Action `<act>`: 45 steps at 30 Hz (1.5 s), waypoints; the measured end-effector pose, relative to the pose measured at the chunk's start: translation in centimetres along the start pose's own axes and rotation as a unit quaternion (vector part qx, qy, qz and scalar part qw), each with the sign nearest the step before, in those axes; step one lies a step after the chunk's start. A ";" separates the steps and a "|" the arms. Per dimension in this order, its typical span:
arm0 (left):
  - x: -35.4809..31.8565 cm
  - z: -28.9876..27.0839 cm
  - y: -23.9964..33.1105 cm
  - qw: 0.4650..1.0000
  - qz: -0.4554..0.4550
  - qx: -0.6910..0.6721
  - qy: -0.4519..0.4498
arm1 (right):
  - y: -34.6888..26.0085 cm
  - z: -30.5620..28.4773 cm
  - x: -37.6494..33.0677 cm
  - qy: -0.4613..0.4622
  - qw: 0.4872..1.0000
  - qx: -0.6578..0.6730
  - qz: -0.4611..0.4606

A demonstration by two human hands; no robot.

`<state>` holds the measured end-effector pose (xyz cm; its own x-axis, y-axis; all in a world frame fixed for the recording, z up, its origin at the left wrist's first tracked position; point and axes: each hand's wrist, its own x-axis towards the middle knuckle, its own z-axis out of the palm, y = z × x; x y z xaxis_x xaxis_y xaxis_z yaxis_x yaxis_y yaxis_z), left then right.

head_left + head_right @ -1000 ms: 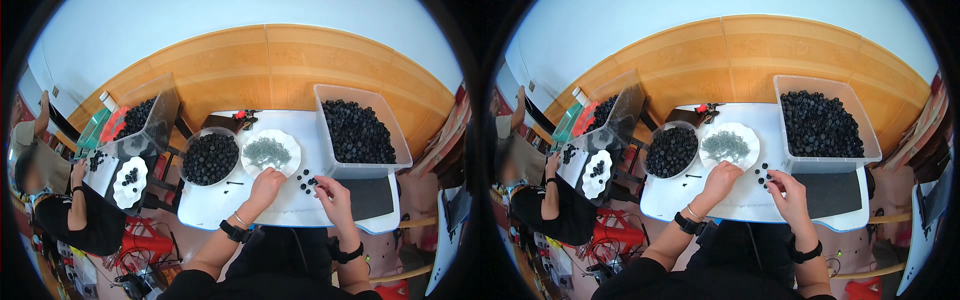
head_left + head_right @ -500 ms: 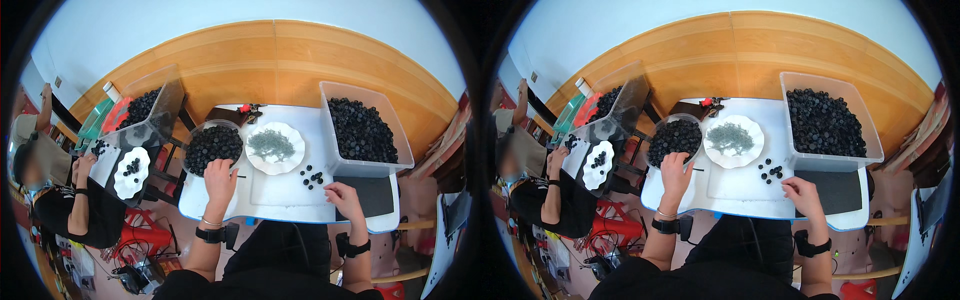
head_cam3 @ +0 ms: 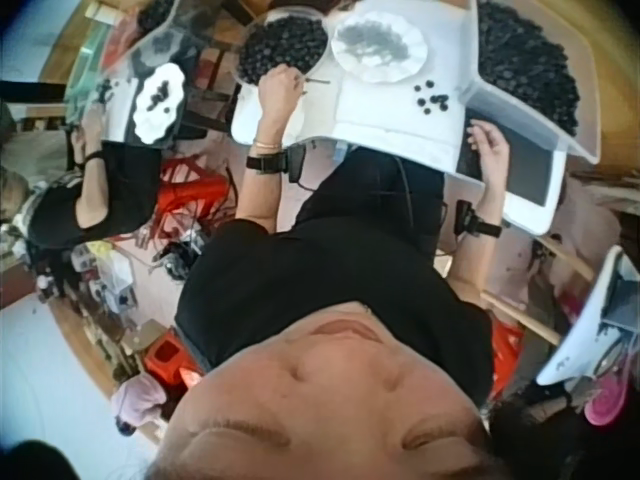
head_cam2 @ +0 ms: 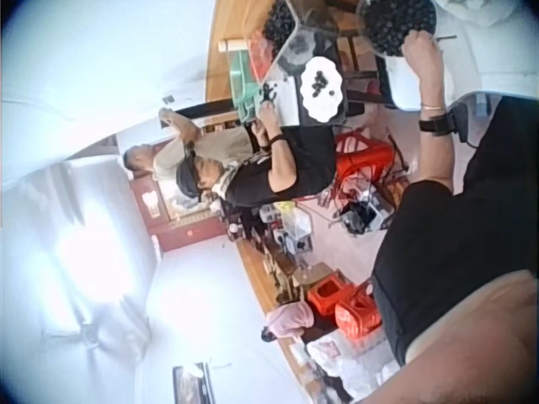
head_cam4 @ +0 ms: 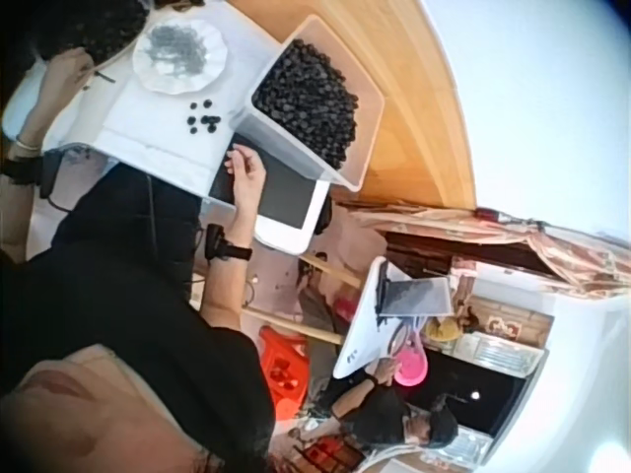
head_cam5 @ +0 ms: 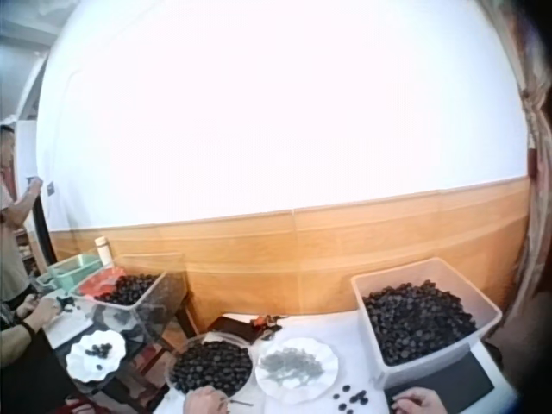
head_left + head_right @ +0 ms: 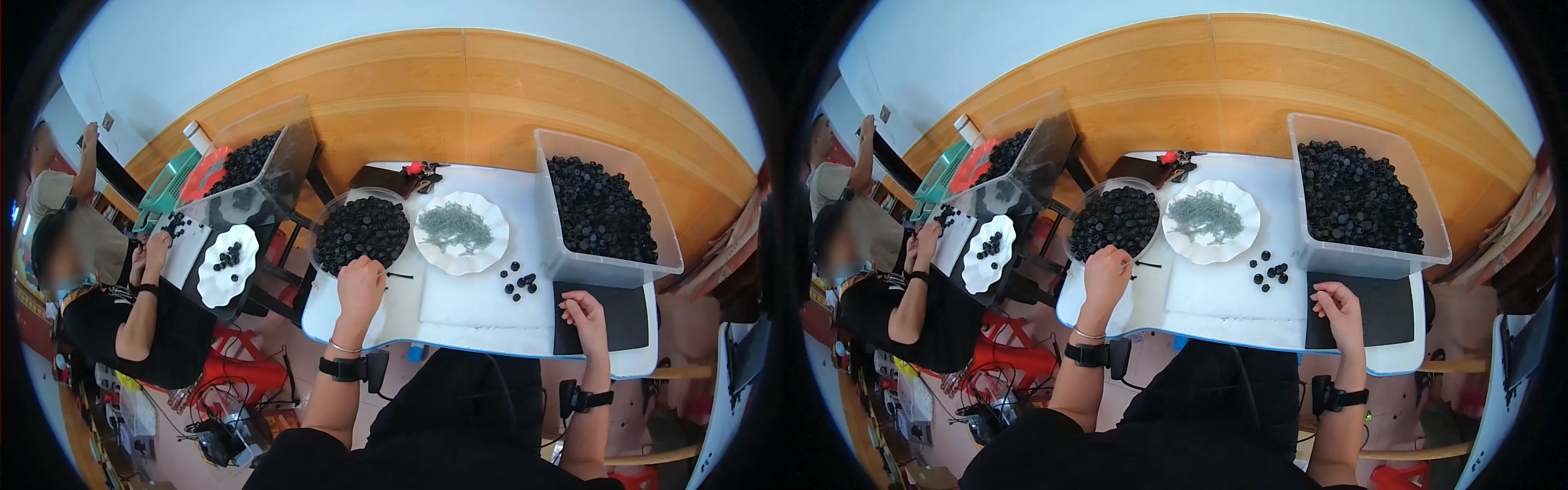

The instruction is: Sorting and inspecting small black plastic components on a table.

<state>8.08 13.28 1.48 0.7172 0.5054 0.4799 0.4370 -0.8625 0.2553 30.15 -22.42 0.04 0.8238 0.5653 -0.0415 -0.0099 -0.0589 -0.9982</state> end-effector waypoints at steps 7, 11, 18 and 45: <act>-2.9 -2.4 0.9 0.999 -0.019 -0.019 -0.032 | 0.5 0.0 -0.1 -0.007 1.000 -0.001 -0.010; -4.2 -3.9 1.4 0.996 -0.018 -0.032 -0.083 | 0.4 0.2 -0.2 -0.002 1.000 -0.019 -0.003; -1.5 -5.3 5.4 0.985 0.019 -0.154 -0.069 | 0.3 0.1 -0.4 0.001 1.000 -0.028 -0.008; 1.9 6.8 16.3 0.936 0.225 -0.194 -0.191 | -0.2 1.0 -0.3 -0.023 0.999 -0.044 0.006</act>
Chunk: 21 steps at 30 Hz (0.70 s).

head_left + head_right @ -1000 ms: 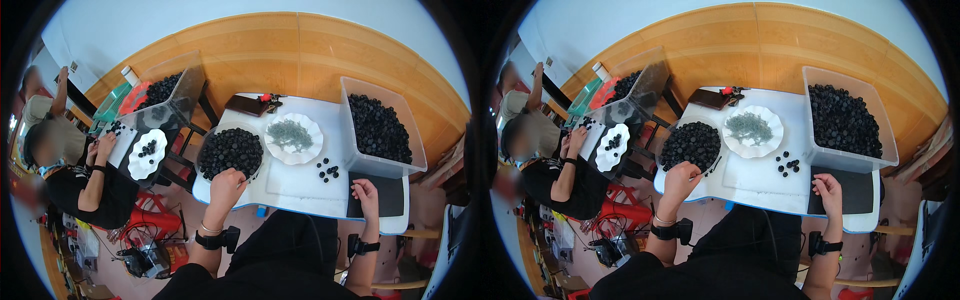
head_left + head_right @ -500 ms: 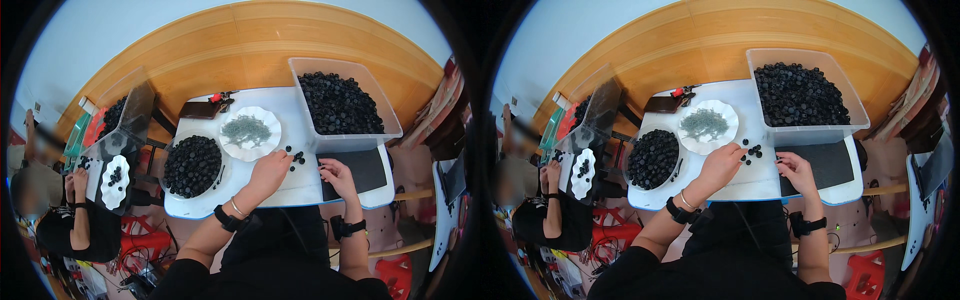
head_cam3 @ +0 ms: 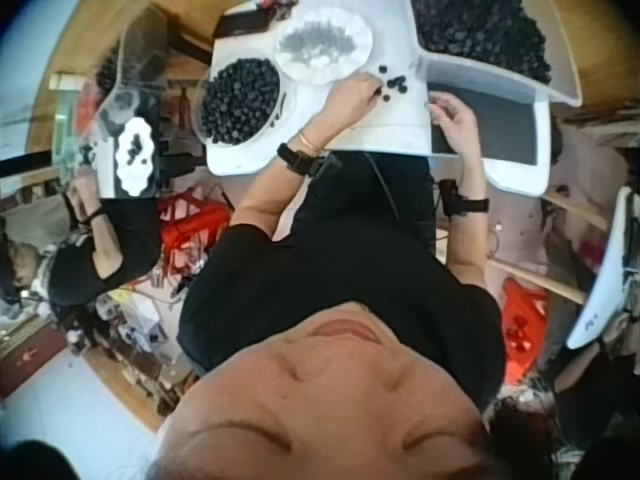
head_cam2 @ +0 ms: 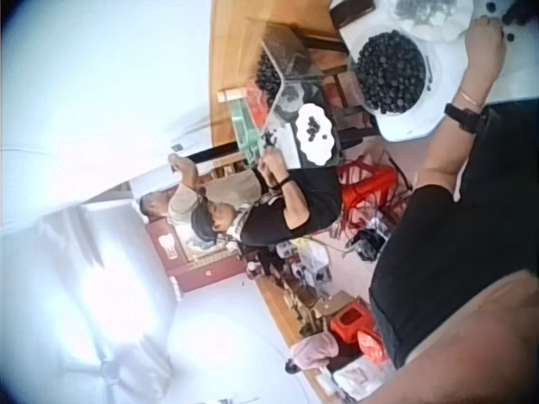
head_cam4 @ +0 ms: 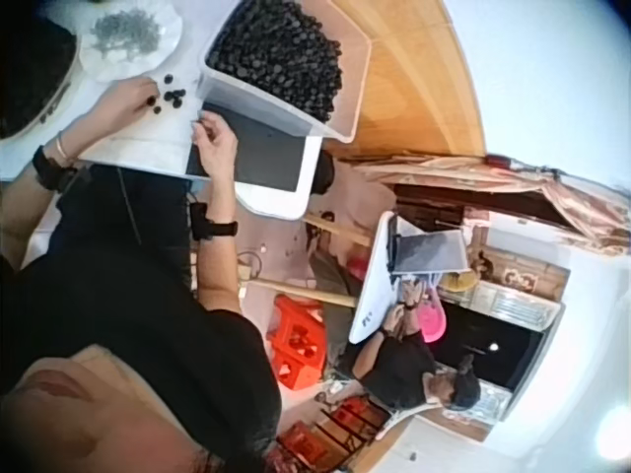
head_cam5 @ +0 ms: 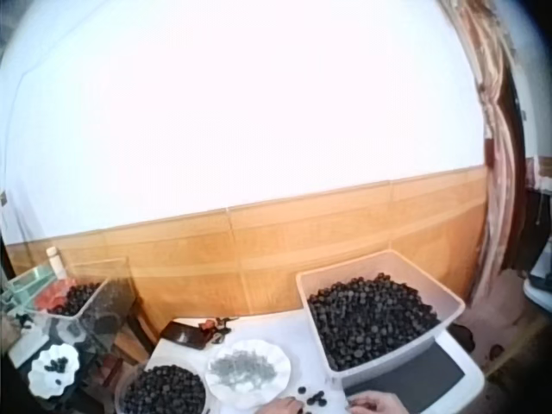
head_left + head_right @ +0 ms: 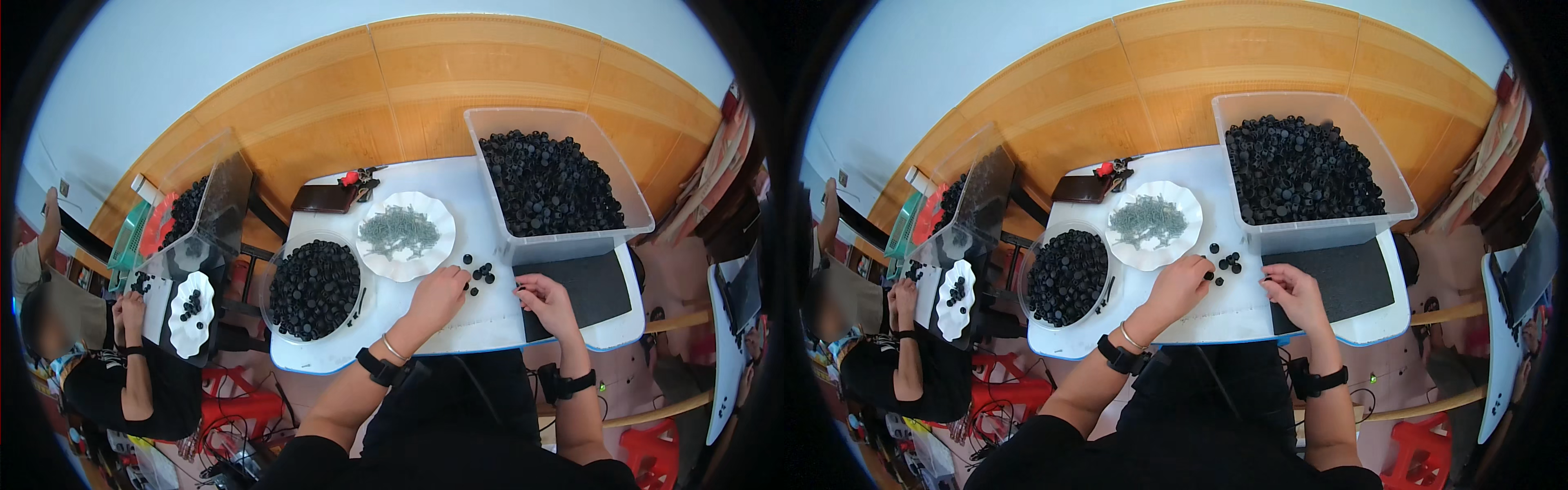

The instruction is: Sorting and inspecting small black plastic components on a table.

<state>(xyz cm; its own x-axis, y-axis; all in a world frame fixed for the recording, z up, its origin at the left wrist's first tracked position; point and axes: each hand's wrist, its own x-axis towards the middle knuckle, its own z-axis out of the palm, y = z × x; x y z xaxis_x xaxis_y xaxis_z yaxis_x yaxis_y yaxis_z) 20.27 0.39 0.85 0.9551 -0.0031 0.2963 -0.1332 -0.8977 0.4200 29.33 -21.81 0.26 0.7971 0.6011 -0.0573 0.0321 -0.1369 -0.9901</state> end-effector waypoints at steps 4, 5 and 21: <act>-1.0 -2.0 0.5 0.950 -0.101 -0.294 -0.002 | -4.6 2.7 -0.8 -0.049 0.998 0.020 -0.028; -1.4 -2.0 0.4 0.950 -0.102 -0.295 -0.002 | -6.0 3.4 -1.1 -0.063 0.996 -0.005 -0.060; -6.0 -7.8 2.2 0.822 -0.050 -0.566 0.046 | -10.1 7.5 -2.0 0.061 0.965 -0.056 -0.248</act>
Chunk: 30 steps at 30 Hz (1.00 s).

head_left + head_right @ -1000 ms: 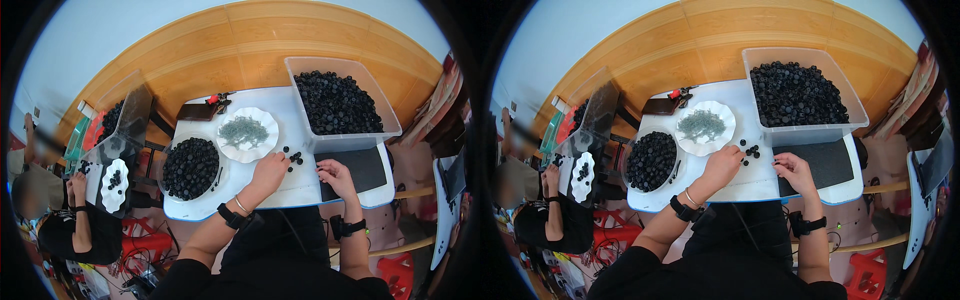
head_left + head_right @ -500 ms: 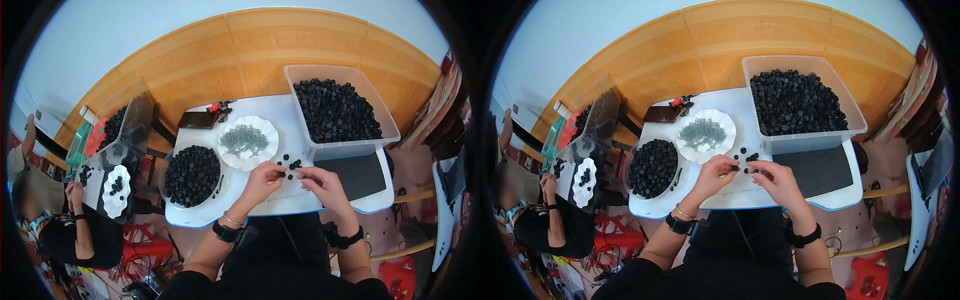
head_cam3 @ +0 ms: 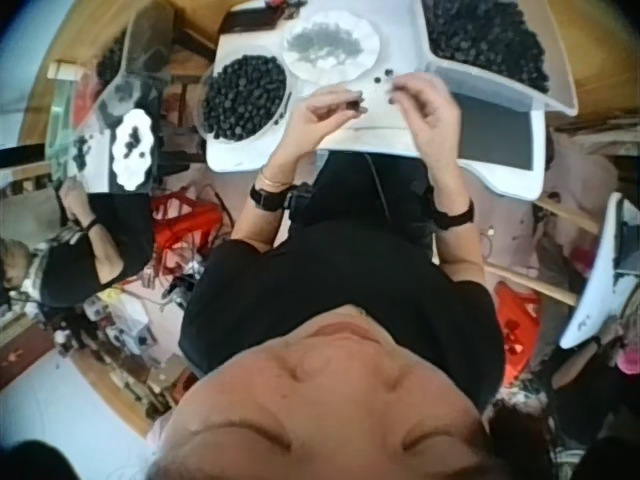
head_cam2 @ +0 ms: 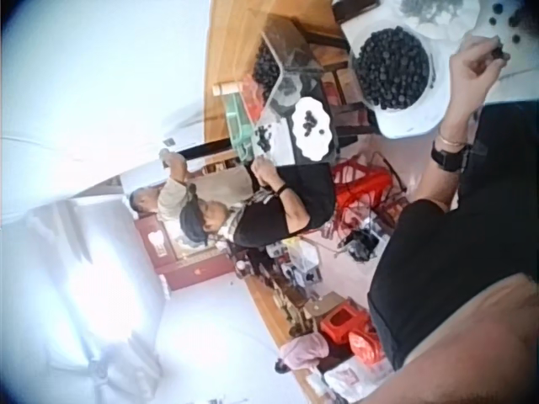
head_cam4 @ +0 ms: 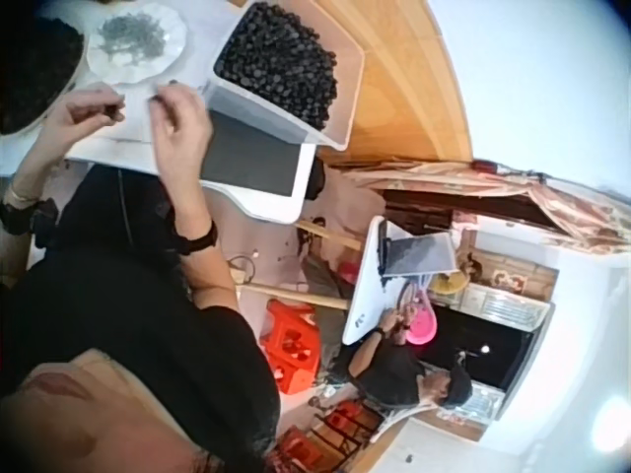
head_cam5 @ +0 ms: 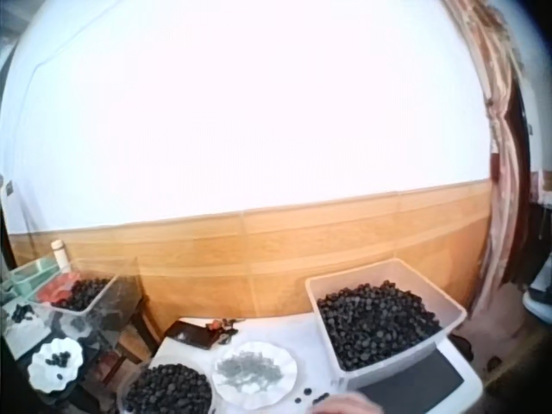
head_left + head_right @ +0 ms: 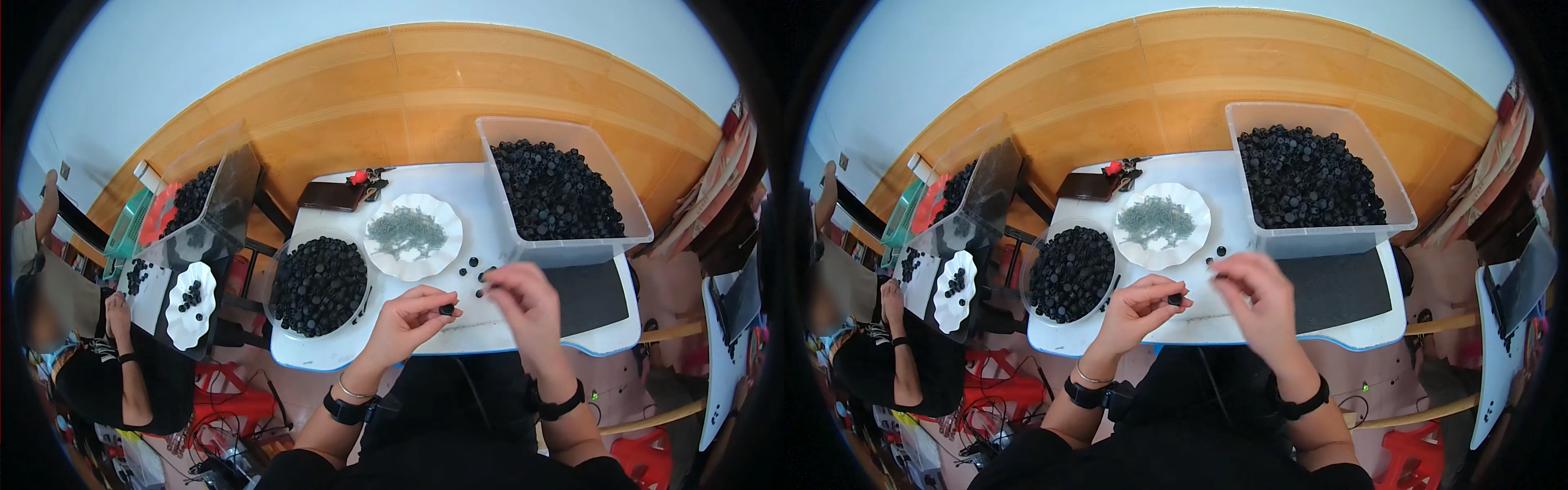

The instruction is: Sorting and inspecting small black plastic components on a table.

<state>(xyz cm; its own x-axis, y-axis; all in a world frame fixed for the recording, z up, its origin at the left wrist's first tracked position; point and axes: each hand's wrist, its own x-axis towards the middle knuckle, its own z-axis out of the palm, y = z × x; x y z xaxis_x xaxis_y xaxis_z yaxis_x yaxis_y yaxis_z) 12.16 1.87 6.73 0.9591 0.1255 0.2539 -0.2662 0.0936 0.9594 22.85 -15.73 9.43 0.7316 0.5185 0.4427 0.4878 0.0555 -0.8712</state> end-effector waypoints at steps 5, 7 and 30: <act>-0.7 0.0 1.7 1.000 0.009 -0.016 -0.006 | -1.4 -0.5 1.5 0.127 0.975 0.182 0.027; -0.8 -0.1 1.6 0.999 0.025 -0.029 0.002 | -2.3 0.6 0.6 -0.038 0.972 0.225 0.056; -1.3 0.5 1.3 0.975 0.022 -0.222 0.000 | -4.4 1.8 -0.9 -0.073 0.992 -0.026 -0.102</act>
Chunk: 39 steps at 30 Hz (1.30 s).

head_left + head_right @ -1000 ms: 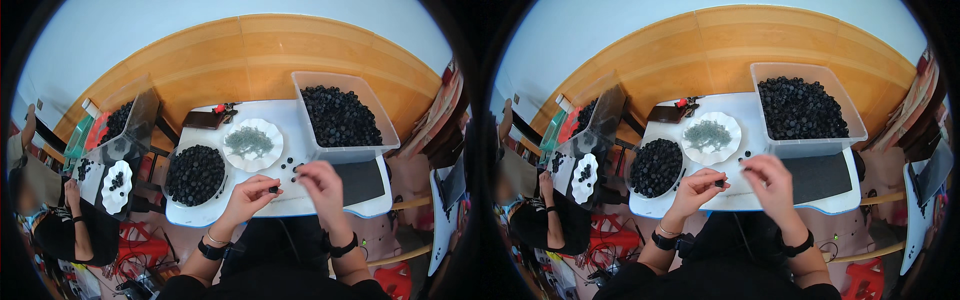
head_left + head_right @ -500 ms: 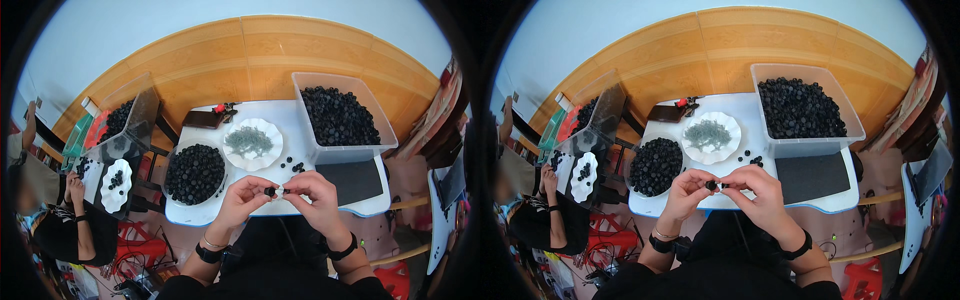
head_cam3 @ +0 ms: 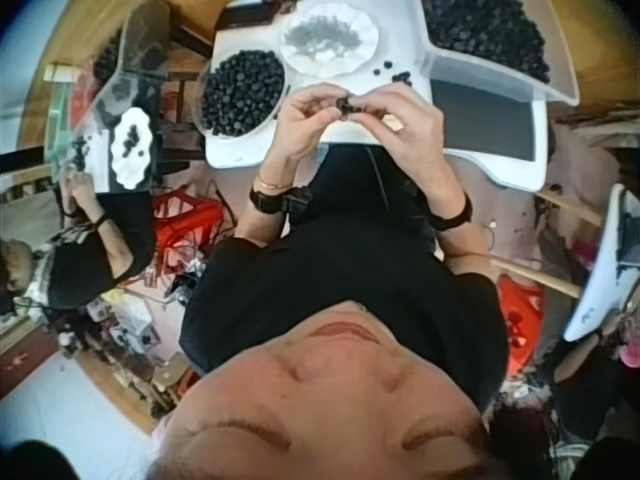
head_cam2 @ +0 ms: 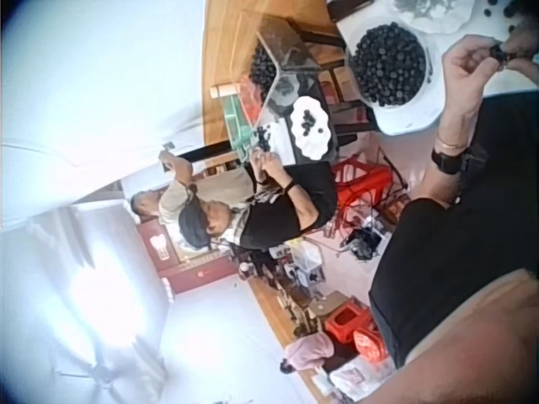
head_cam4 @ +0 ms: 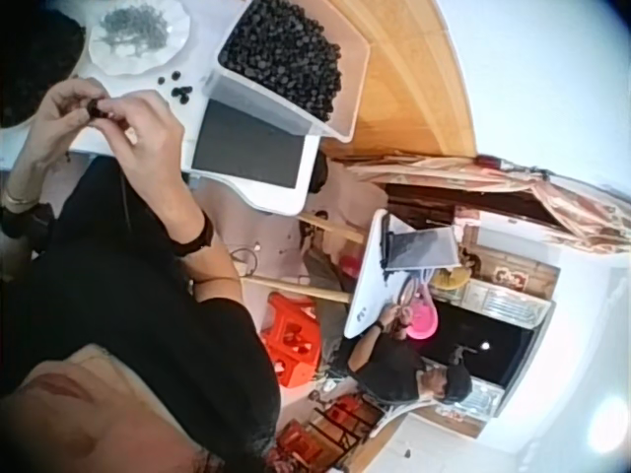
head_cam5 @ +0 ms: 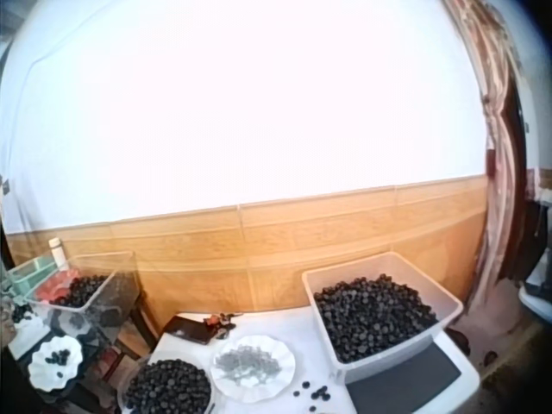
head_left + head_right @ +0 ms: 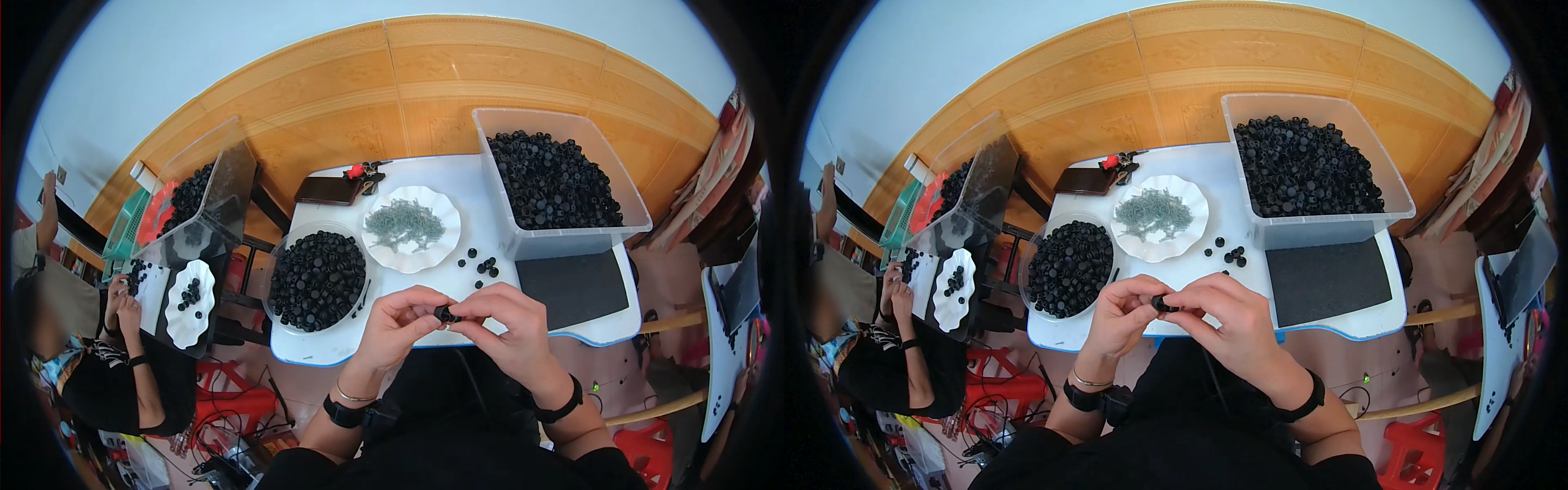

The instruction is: Sorting and inspecting small black plastic components on a table.

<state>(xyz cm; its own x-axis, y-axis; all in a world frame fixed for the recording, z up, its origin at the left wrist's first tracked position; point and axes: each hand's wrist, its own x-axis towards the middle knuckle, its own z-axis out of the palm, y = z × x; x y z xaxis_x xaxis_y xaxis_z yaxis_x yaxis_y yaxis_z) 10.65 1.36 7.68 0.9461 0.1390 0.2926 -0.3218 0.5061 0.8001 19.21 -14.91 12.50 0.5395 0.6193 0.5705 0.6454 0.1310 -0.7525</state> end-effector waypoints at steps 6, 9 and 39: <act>-0.1 0.3 -0.1 1.000 0.004 0.005 0.002 | 0.3 -0.3 0.0 -0.009 1.000 0.015 0.012; -0.1 0.1 -0.3 1.000 0.005 -0.004 0.004 | 0.1 -0.3 -0.1 -0.013 1.000 0.000 0.007; -0.9 -0.2 -0.1 0.997 -0.061 -0.055 -0.008 | 0.6 -0.3 -0.6 -0.098 0.985 0.102 0.103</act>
<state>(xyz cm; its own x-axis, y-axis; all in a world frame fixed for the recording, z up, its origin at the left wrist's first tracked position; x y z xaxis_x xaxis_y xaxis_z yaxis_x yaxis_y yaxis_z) 9.88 1.37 7.27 0.9771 0.0580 0.2048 -0.1972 0.6088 0.7684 19.43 -15.41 11.81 0.5194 0.7843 0.3394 0.4007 0.1273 -0.9073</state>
